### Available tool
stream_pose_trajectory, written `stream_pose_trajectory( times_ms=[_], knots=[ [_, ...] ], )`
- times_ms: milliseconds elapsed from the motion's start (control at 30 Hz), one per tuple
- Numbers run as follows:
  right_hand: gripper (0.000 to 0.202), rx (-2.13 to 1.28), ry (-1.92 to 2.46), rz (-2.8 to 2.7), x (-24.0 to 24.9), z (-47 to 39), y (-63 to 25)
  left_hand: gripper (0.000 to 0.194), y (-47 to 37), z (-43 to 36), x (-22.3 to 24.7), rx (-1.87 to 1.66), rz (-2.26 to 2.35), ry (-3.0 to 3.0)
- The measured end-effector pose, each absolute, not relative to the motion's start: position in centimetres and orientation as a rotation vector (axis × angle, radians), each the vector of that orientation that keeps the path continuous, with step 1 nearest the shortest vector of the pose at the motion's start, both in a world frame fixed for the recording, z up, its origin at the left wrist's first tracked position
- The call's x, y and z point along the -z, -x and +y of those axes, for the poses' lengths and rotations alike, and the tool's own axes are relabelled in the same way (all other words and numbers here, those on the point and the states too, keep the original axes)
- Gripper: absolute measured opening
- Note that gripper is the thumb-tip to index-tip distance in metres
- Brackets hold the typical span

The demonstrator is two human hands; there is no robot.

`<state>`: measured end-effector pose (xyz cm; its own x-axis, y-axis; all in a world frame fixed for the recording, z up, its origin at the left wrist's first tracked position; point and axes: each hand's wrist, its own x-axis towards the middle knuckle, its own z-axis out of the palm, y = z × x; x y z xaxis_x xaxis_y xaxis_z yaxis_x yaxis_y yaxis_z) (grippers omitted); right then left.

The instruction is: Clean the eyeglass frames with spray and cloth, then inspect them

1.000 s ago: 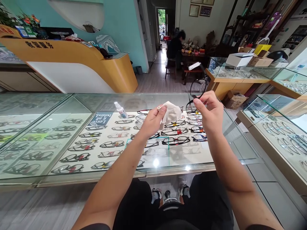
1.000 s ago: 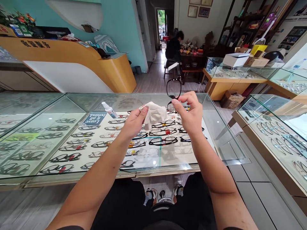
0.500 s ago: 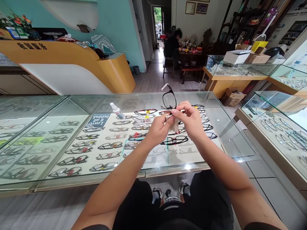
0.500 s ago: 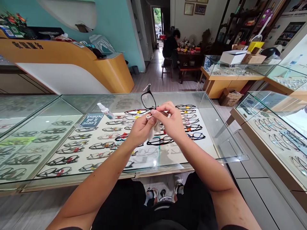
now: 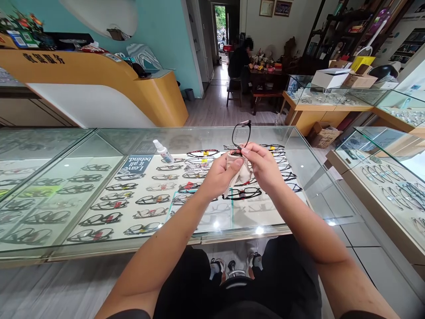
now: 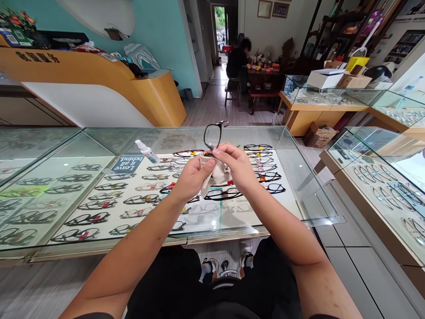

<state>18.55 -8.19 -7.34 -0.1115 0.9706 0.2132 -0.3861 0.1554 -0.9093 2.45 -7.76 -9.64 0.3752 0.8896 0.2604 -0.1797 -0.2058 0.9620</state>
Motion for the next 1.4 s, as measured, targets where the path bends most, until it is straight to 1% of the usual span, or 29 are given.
stream_pose_trajectory(
  times_ms=[133,267,433,600,700,833,1067,1200,1400],
  knots=[
    [0.037,-1.415,0.775,-0.992,7.0,-8.2,-18.4,0.061,-1.8,-7.7,9.6,-1.052,0.662,-1.476],
    [0.038,-1.432,0.793,-0.914,6.9,-7.9,-18.3,0.065,-1.7,-7.4,9.9,-1.05,0.66,-1.533],
    [0.041,-1.442,0.792,-0.914,7.0,-8.0,-18.2,0.062,-2.4,-7.5,10.1,-1.139,0.697,-1.524],
    [0.039,-1.417,0.724,-0.994,7.6,-8.2,-17.9,0.056,-3.0,-7.7,9.9,-1.268,0.763,-1.461],
    [0.038,-1.385,0.73,-1.029,8.2,-8.0,-17.8,0.061,-3.0,-7.7,9.8,-1.312,0.817,-1.483],
    [0.035,-1.402,0.714,-0.984,8.3,-7.8,-17.9,0.066,-2.6,-7.6,9.6,-1.263,0.801,-1.511],
    [0.035,-1.42,0.718,-0.89,7.4,-7.9,-18.2,0.048,-1.6,-7.4,9.3,-1.106,0.607,-1.584],
    [0.038,-1.41,0.716,-0.886,7.3,-7.9,-18.2,0.049,-1.1,-7.1,9.7,-1.069,0.573,-1.654],
    [0.039,-1.369,0.669,-1.052,7.9,-7.9,-18.4,0.044,-1.6,-6.9,10.2,-1.189,0.573,-1.572]
  ],
)
